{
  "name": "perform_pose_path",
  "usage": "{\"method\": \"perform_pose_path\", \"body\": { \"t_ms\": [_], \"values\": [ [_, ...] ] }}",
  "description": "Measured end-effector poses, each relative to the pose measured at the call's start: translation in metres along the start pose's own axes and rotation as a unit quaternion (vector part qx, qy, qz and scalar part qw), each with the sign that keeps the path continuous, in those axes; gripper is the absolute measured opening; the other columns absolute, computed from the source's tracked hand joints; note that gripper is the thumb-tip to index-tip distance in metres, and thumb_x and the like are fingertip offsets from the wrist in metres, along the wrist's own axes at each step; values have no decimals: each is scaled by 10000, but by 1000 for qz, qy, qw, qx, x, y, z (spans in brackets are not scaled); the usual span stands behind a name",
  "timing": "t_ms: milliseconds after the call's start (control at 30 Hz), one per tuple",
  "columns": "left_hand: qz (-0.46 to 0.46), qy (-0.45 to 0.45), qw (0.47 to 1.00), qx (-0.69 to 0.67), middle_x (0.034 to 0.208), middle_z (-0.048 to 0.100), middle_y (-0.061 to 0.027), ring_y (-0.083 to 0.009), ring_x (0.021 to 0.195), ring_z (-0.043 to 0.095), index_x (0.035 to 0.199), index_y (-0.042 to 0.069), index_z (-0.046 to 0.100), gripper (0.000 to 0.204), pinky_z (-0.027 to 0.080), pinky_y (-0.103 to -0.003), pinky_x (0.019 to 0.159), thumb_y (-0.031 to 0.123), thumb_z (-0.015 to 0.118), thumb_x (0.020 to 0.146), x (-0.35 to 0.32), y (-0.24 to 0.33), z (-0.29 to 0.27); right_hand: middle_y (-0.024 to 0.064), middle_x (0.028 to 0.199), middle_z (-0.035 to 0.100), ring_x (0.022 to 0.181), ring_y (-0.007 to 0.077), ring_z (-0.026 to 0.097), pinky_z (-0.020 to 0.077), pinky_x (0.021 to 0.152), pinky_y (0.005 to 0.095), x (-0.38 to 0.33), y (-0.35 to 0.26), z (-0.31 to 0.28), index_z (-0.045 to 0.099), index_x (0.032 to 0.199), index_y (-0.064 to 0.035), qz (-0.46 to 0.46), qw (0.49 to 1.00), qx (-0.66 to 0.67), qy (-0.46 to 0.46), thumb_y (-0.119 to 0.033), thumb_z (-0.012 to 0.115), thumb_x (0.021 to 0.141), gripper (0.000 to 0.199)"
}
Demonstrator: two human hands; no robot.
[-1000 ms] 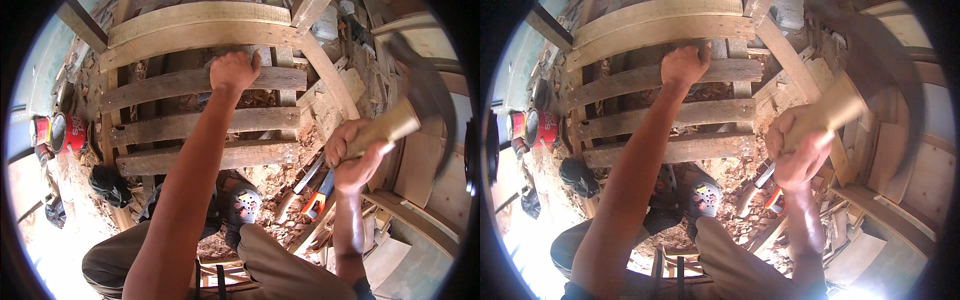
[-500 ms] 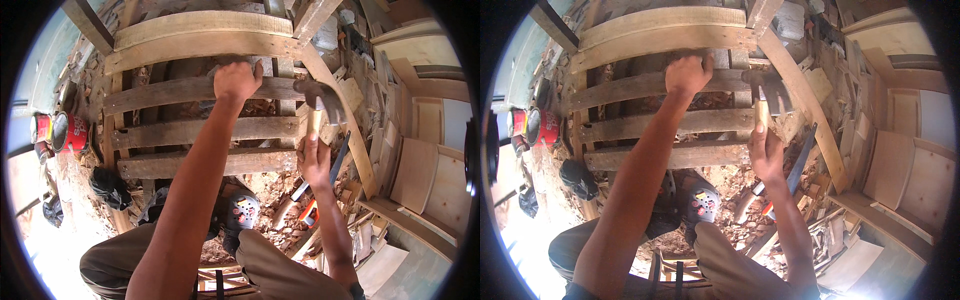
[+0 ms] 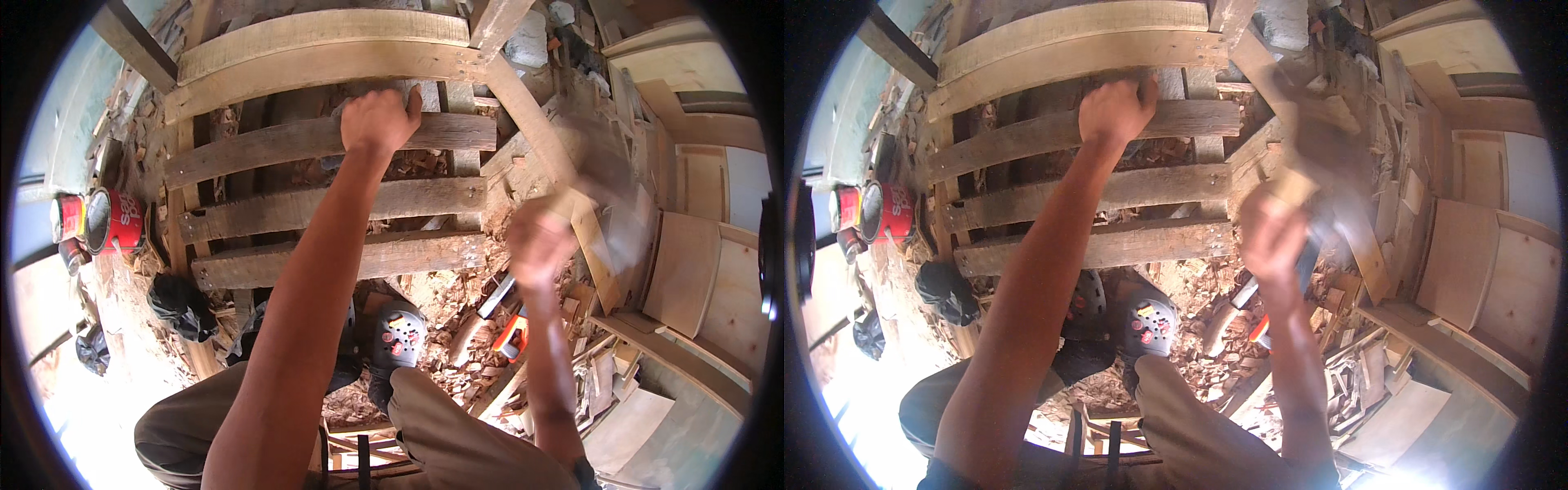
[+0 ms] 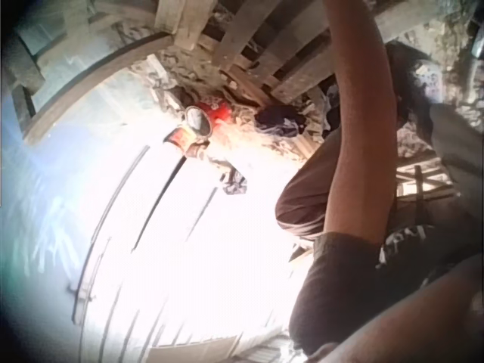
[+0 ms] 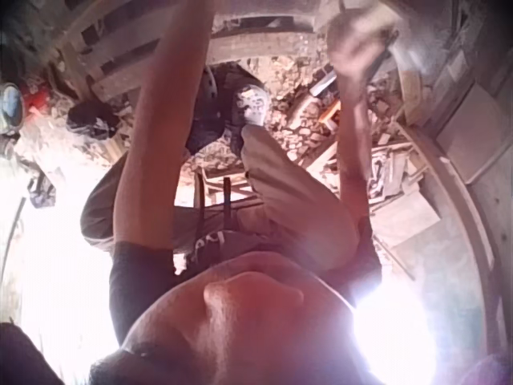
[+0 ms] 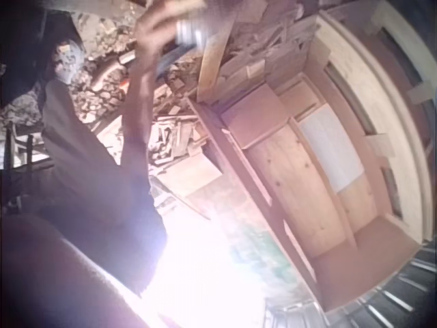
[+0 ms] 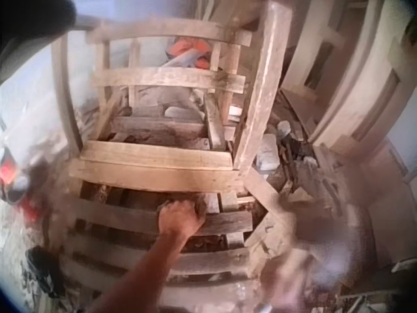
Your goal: The person uses a hammer to pry apart and remove wooden slats from a wooden pallet. They repeatedly position the hammer under the slats, lever them loose, and pull them away from the frame.
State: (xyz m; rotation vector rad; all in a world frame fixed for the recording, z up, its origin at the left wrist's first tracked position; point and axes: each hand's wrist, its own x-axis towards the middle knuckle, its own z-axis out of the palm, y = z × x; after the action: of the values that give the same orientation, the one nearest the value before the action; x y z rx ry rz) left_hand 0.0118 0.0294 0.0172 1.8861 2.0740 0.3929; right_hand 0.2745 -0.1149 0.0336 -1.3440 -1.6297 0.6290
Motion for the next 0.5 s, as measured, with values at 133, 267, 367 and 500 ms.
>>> {"method": "perform_pose_path", "body": {
  "t_ms": [133, 267, 367, 500],
  "values": [
    [-5, 14, 1000, -1, 860, 730, -205, -384, 870, 713, 796, 53, 742, 649, 554, -477, 845, 545, 372, 1001, 0, -8, 5, -47, 608, 418, 474, 62, 367, 297, 416, 259, -14, -14, 38, 488, 776, -91, 296, 945, 53, -131, -528, 489, 1043, 513],
    [172, -31, 984, -22, 1084, 703, -220, -380, 1047, 672, 1053, 24, 692, 407, 518, -476, 947, 360, 464, 1020, -10, -45, -18, -43, 545, 352, 421, 69, 314, 259, 383, 267, -43, -72, 52, 440, 765, -107, 450, 868, 196, -82, -627, 515, 993, 573],
    [391, 134, 910, 29, 1352, 565, -230, -396, 1252, 551, 1292, 23, 567, 376, 450, -470, 1057, 265, 544, 1006, -56, -95, -35, -49, 530, 346, 408, 69, 321, 254, 376, 268, -80, -86, 59, 421, 752, -124, 470, 846, 240, -77, -604, 549, 989, 550],
    [255, -83, 951, -156, 1374, 549, -209, -363, 1269, 540, 1314, 25, 561, 409, 439, -428, 1066, 232, 638, 970, -160, -152, -105, -35, 517, 440, 418, 68, 426, 330, 384, 277, -135, -89, 54, 484, 686, -91, 475, 848, 190, -141, -558, 615, 971, 563]
  ]
}}
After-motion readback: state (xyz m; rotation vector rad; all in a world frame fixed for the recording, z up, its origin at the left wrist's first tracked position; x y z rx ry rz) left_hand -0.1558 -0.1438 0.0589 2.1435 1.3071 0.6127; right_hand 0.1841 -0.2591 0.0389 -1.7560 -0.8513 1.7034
